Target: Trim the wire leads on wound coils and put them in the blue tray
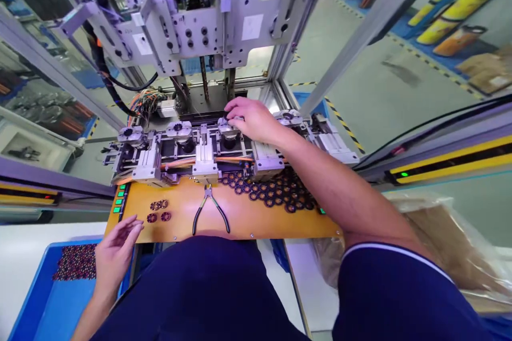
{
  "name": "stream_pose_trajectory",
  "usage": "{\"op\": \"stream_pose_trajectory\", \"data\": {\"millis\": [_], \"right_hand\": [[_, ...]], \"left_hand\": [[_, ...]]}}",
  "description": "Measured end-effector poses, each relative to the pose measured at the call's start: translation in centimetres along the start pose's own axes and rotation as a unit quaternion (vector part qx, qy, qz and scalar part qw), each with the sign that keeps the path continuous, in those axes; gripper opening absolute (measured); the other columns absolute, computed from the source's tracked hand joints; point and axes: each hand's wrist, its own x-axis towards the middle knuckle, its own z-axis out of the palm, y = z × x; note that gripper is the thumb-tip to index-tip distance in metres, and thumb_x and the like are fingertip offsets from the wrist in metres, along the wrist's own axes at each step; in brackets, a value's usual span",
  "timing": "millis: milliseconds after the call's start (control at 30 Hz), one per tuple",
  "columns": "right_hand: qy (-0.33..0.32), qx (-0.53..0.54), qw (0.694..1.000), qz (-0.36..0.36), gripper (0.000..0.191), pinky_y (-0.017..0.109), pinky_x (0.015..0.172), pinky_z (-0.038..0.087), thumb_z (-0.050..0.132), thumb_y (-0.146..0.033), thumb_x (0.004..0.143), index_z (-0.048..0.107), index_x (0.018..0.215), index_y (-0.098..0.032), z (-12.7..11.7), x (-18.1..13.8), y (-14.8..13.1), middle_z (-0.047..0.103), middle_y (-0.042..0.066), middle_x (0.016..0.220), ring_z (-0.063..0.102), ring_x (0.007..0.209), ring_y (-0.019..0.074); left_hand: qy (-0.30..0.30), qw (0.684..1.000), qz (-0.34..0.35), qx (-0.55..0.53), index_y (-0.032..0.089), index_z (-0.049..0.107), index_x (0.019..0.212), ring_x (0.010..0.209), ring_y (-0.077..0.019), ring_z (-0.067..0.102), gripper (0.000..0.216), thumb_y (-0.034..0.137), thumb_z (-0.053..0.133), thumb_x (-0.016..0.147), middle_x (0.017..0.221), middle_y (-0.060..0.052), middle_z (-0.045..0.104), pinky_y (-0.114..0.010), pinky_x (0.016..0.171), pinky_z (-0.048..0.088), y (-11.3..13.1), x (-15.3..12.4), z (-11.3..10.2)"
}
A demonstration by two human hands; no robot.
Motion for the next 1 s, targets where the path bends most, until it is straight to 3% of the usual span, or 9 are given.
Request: {"op": "stream_pose_trajectory", "data": {"millis": [133,500,633,800,1000], "right_hand": [[-0.050,-0.027,0.998,-0.014,0.016,0.045,0.094,0.052,0.061,-0.019,0.082,0.077,0.081,-0.020,0.2,1.0,2.6,0.074,0.006,0.105,0.068,0.097,0.0230],[-0.145,-0.096,0.984,-0.039,0.021,0.043,0.092,0.052,0.057,-0.016,0.081,0.077,0.087,-0.018,-0.1,1.8,3.3,0.073,0.005,0.102,0.067,0.097,0.0238],[-0.154,-0.128,0.979,-0.043,0.027,0.045,0.095,0.053,0.053,-0.013,0.082,0.077,0.095,-0.017,-0.1,1.3,3.1,0.073,0.007,0.110,0.066,0.106,0.0265],[-0.158,-0.180,0.970,-0.047,0.046,0.051,0.103,0.050,0.051,0.001,0.071,0.073,0.110,-0.011,0.1,-1.0,2.6,0.067,0.010,0.127,0.054,0.129,0.0322],[-0.136,-0.212,0.968,-0.016,0.042,0.051,0.101,0.048,0.048,0.001,0.074,0.073,0.106,-0.010,1.2,-1.7,1.4,0.067,0.011,0.127,0.049,0.134,0.0331]], "left_hand": [[0.013,1.000,-0.023,0.013,0.017,0.073,0.101,0.083,-0.0230,0.074,0.043,0.049,0.076,0.073,0.091,-0.009,0.078,-0.039,0.085,0.062,-0.5,0.3,0.1],[-0.008,0.998,-0.050,0.034,0.017,0.075,0.095,0.085,-0.0238,0.073,0.045,0.054,0.077,0.069,0.094,-0.010,0.078,-0.043,0.089,0.060,0.8,1.8,1.4],[-0.010,0.998,-0.044,0.035,0.018,0.075,0.097,0.086,-0.0230,0.073,0.042,0.051,0.077,0.071,0.096,-0.010,0.077,-0.041,0.089,0.059,0.6,1.8,1.3],[0.004,0.998,-0.051,0.036,0.018,0.074,0.098,0.088,-0.0226,0.072,0.042,0.050,0.077,0.071,0.098,-0.009,0.077,-0.041,0.092,0.058,-0.3,1.5,1.0],[-0.031,0.998,-0.054,0.012,0.017,0.074,0.099,0.089,-0.0218,0.072,0.039,0.047,0.076,0.074,0.099,-0.009,0.077,-0.040,0.092,0.057,0.1,1.1,1.5]]}}
